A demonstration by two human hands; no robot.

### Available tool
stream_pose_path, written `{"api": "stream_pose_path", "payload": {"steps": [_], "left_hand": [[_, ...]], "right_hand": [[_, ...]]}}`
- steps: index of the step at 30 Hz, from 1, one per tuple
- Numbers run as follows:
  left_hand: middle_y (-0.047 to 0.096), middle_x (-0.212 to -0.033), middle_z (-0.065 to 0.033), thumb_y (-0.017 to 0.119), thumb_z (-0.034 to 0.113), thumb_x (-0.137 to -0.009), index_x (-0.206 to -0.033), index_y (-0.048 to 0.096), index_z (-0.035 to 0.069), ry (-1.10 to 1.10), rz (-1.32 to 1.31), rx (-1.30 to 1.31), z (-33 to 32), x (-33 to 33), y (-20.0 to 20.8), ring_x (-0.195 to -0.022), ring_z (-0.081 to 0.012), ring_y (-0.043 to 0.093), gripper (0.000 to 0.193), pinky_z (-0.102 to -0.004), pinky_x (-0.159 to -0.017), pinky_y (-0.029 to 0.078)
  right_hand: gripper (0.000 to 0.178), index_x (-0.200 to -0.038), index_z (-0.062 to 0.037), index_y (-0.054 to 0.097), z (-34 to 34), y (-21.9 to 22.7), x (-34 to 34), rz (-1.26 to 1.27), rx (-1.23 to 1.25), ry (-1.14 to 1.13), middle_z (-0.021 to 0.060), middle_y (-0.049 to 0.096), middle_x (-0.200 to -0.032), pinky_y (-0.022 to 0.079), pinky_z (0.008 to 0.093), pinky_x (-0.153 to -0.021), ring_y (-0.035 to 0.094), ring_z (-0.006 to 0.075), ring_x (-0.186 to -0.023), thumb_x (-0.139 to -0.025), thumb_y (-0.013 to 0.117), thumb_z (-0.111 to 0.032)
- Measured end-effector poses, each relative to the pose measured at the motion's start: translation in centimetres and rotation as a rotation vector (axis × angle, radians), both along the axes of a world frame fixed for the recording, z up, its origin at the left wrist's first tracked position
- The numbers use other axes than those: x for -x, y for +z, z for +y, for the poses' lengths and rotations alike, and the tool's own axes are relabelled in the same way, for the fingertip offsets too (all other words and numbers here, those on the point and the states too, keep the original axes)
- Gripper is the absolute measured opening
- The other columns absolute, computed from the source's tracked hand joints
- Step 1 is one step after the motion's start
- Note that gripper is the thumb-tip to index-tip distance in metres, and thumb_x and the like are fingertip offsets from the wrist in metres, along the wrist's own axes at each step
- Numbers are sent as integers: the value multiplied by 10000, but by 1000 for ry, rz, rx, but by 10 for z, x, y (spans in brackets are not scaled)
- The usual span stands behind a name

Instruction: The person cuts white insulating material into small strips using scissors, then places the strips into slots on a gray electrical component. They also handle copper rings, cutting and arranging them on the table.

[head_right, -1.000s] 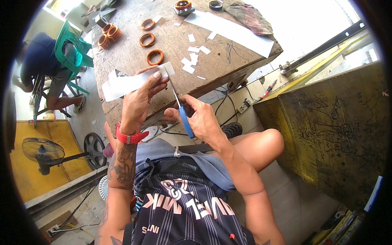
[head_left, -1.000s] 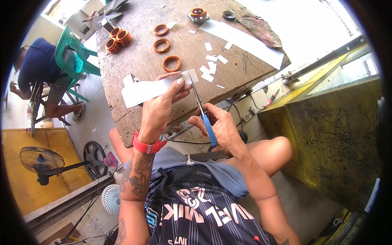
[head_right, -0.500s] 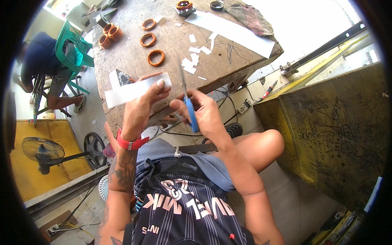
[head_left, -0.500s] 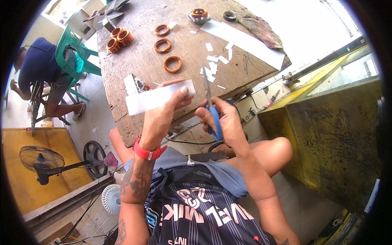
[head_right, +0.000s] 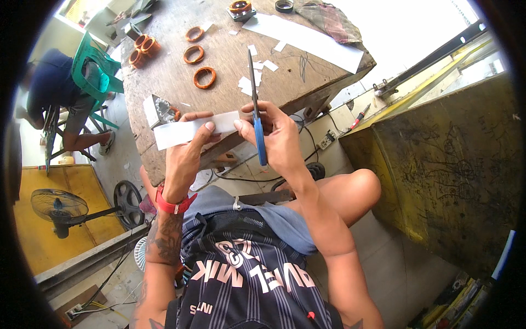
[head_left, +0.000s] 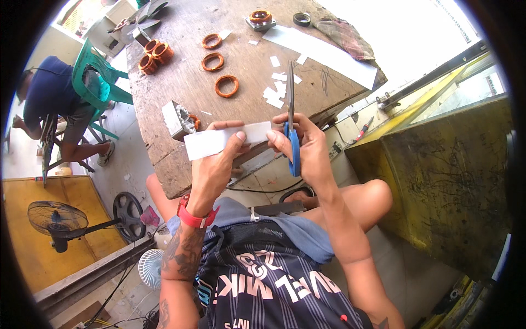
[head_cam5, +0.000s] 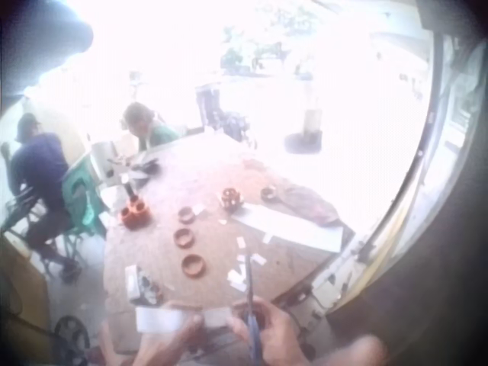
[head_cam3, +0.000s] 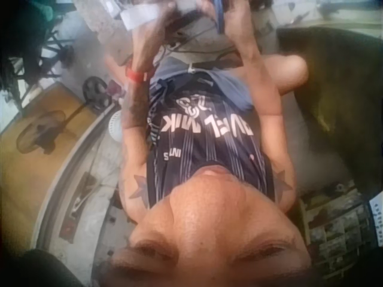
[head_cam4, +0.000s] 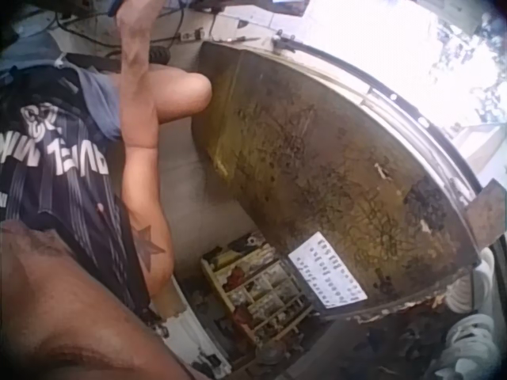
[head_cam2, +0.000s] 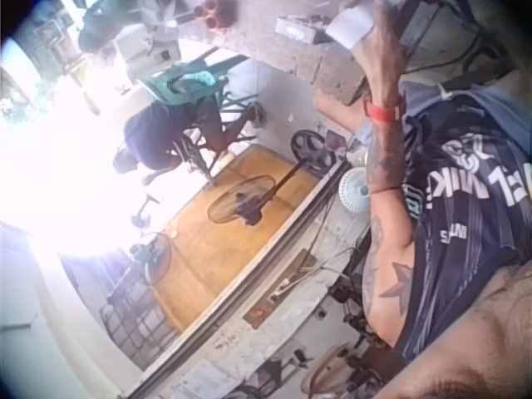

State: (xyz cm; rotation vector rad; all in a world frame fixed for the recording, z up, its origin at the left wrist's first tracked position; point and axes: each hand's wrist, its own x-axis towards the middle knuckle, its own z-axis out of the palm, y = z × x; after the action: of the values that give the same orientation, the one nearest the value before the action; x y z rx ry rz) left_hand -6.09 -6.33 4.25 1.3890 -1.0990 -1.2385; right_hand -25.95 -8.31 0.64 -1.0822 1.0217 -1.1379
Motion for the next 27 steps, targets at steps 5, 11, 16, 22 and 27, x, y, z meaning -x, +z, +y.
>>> {"api": "stream_pose_path", "payload": {"steps": [5, 11, 16, 22, 27], "left_hand": [[705, -1139, -200, 635, 124, -1055, -1301, 593, -56, 143, 220, 84, -30, -1, 0, -982, -264, 761, 308, -352, -872, 653], [673, -1225, -230, 581, 84, -1076, -1337, 558, -40, 100, 324, 80, -43, -1, 2, -1057, -326, 760, 290, -380, -894, 670], [665, -1232, -228, 573, 62, -1076, -1334, 556, -34, 79, 339, 69, -42, 1, -1, -1056, -326, 761, 276, -384, -889, 673], [664, -1216, -231, 570, 62, -1079, -1319, 555, -42, 91, 356, 68, -41, 1, -3, -1043, -317, 765, 262, -376, -881, 673], [670, -1191, -217, 577, 75, -1080, -1324, 547, -44, 82, 340, 40, -37, 1, -1, -1042, -302, 766, 273, -365, -887, 669]], "right_hand": [[450, -1115, 8, 710, 16, 0, 4, 235, -90, 75, 25, 715, -783, 506, 246, -671, 604, 58, -721, -893, 886, -342], [484, -1100, 20, 722, 22, 4, -4, 262, -128, 201, 54, 748, -834, 526, 262, -714, 648, 84, -782, -899, 872, -393], [460, -1131, 34, 721, 18, 10, -10, 214, -174, 229, 83, 790, -908, 554, 265, -739, 705, 98, -837, -923, 854, -355], [418, -1138, 47, 718, 18, 12, -10, 189, -179, 242, 104, 807, -962, 575, 265, -776, 734, 110, -884, -951, 828, -311], [395, -1088, 20, 695, 24, 8, -13, 119, -173, 223, 27, 678, -804, 488, 244, -618, 595, 69, -700, -937, 845, -313]]}}
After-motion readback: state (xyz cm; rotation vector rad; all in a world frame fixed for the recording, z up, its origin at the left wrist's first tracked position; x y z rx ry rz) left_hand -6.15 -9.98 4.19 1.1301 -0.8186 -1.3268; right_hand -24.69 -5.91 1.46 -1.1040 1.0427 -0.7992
